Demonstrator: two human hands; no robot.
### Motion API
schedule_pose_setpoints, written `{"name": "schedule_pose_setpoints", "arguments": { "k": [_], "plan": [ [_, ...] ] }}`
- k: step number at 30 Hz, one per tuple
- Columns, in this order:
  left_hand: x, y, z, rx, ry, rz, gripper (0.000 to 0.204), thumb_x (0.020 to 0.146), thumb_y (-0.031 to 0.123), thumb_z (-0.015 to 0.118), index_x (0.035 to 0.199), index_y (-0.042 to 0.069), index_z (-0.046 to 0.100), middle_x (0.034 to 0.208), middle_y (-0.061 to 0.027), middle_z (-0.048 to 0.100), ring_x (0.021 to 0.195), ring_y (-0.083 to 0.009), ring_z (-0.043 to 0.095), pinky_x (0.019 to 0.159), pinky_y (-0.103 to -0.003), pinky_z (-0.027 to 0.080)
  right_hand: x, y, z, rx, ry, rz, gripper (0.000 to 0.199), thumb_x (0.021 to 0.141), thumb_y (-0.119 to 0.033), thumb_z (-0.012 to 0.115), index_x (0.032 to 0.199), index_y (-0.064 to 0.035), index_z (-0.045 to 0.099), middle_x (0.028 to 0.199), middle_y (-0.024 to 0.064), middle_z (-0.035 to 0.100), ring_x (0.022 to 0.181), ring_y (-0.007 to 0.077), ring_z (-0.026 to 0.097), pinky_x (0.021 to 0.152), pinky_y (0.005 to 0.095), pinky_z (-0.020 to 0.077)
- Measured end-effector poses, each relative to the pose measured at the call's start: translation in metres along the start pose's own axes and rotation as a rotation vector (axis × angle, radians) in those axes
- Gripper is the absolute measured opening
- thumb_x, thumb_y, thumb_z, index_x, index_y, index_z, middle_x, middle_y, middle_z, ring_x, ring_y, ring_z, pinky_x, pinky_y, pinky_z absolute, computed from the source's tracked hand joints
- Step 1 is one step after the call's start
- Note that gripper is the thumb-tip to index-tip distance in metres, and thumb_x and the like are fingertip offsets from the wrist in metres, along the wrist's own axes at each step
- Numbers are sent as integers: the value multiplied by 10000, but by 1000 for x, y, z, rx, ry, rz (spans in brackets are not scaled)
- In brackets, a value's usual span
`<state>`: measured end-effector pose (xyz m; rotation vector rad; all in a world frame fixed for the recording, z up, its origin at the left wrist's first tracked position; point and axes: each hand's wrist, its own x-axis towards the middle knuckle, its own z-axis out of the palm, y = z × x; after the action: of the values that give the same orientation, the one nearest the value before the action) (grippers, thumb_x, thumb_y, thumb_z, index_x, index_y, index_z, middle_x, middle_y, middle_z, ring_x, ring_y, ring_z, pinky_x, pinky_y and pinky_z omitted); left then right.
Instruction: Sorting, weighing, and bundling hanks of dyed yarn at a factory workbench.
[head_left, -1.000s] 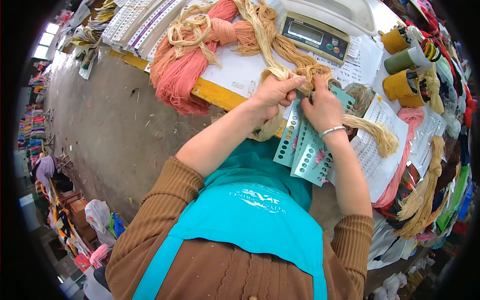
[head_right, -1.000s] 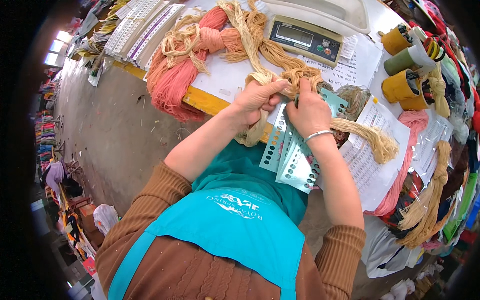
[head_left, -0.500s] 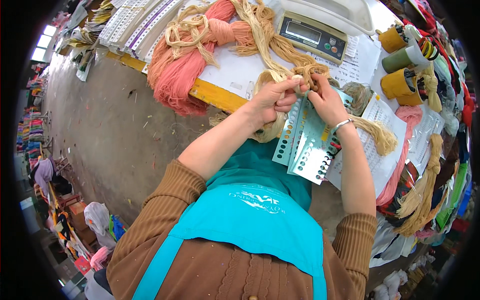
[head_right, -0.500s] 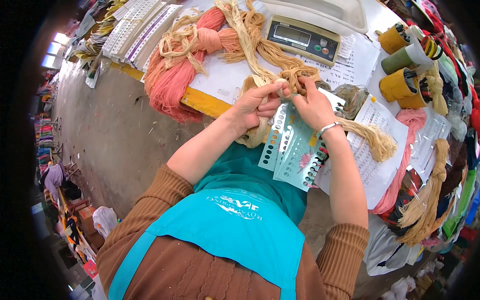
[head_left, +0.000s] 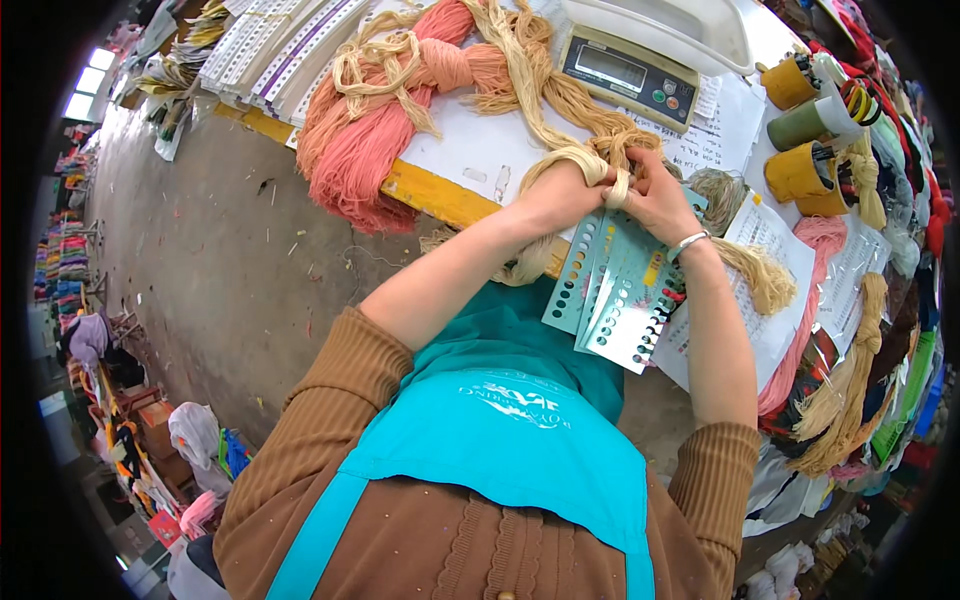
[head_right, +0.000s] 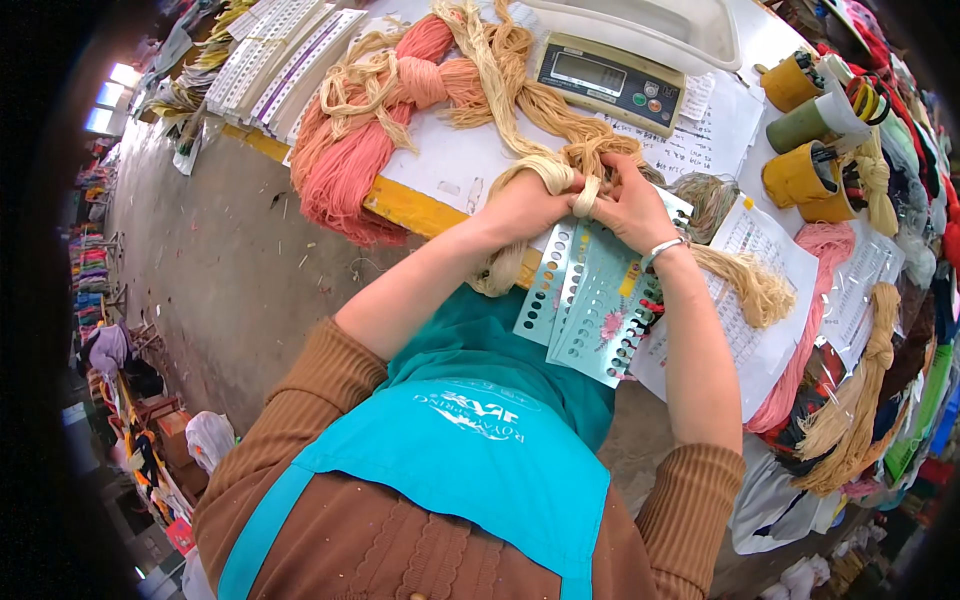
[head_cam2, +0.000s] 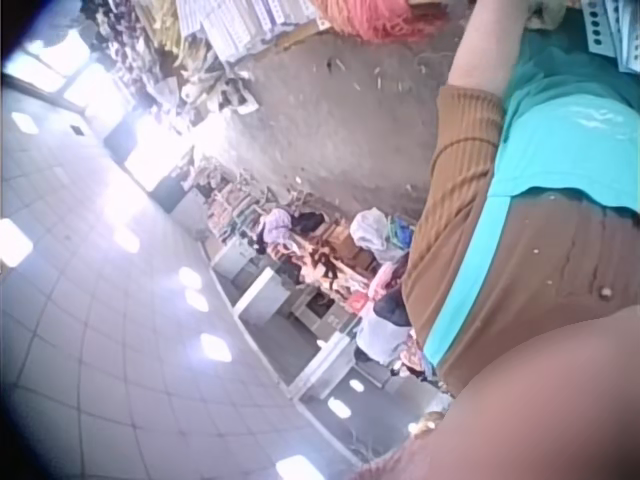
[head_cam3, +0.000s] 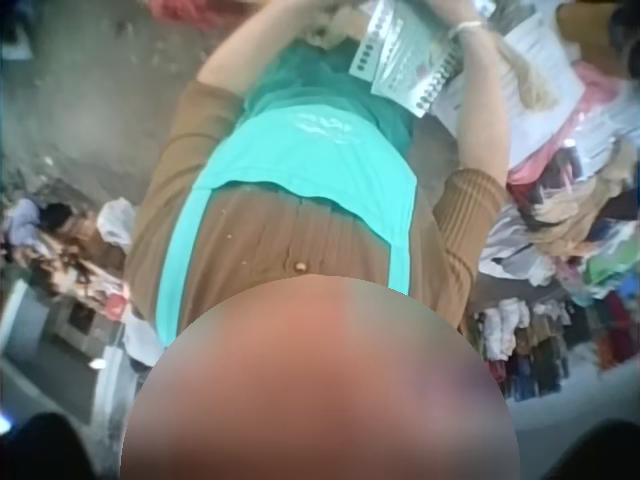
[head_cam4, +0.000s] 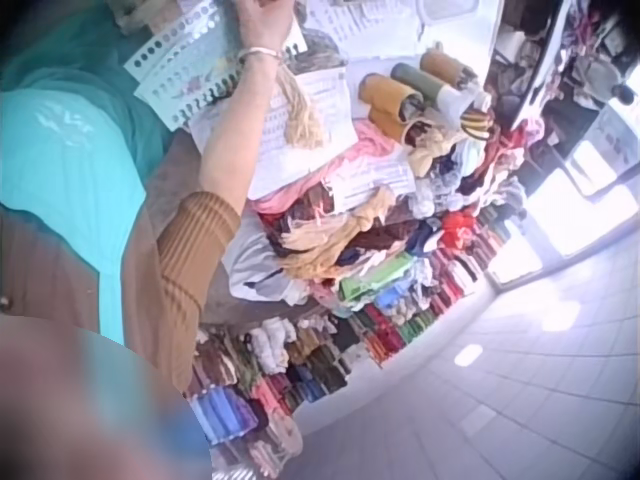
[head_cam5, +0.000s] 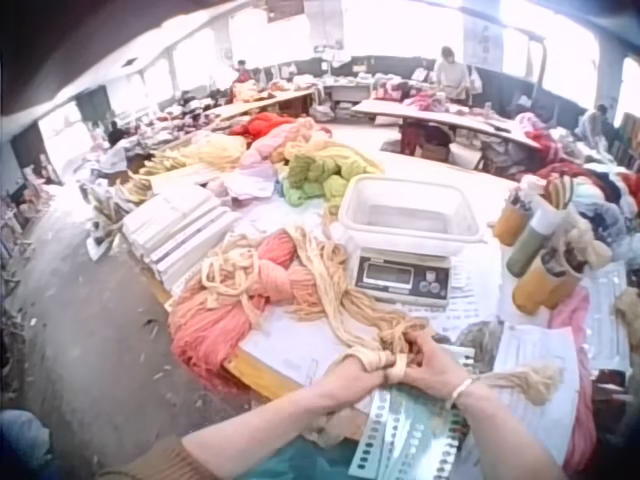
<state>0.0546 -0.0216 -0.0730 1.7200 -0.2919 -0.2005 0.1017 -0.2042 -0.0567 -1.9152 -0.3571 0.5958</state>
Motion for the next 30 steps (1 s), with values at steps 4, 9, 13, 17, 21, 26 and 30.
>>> {"name": "schedule_pose_setpoints", "arguments": {
  "k": [4,9,13,17,21,26,30],
  "plan": [
    [-1,1,8,456,113,202,238,861,94,573,1080,34,643,969,-185,654,919,-360,617,831,-407,474,-5,-6,-2,30,-16,-38,721,815,-183,757,1392,23,377,827,3,604,579,28,504,509,197,423],
    [1,19,8,271,-45,71,230,861,100,576,1072,34,641,1002,-172,664,921,-322,627,818,-398,478,-5,-3,-10,182,-79,100,763,806,-117,730,1442,12,330,751,-25,570,515,46,494,409,194,367],
    [-6,56,5,169,-85,-6,216,861,101,578,1056,31,641,968,-158,673,891,-306,632,795,-389,485,-6,0,-12,238,-61,99,762,803,-101,725,1444,7,327,740,-23,562,508,54,503,416,193,378],
    [2,20,13,262,-16,62,196,874,107,577,1039,22,640,915,-135,684,864,-275,644,793,-385,488,-3,-1,-14,235,-94,125,777,836,-163,731,1450,29,295,705,13,583,527,75,534,442,216,408],
    [10,10,9,-128,-54,-68,74,915,123,572,935,74,623,721,-28,617,585,-120,546,525,-282,422,-8,-15,-7,190,-94,173,750,915,-336,659,1449,27,278,726,37,612,556,107,603,474,211,452],
    [-9,-9,-5,-1271,-271,-467,165,1012,181,478,853,140,492,562,98,351,435,-9,286,369,-175,179,-8,-13,-10,207,-149,200,733,943,-484,572,1461,-45,294,782,51,643,616,122,645,555,222,493],
    [-43,-17,-32,-1925,-252,-143,201,1037,183,420,887,96,522,551,79,349,426,-25,275,365,-187,196,-1,4,-11,39,-97,58,716,962,-495,531,1485,-86,264,801,60,655,636,130,652,579,225,504]
  ]
}}
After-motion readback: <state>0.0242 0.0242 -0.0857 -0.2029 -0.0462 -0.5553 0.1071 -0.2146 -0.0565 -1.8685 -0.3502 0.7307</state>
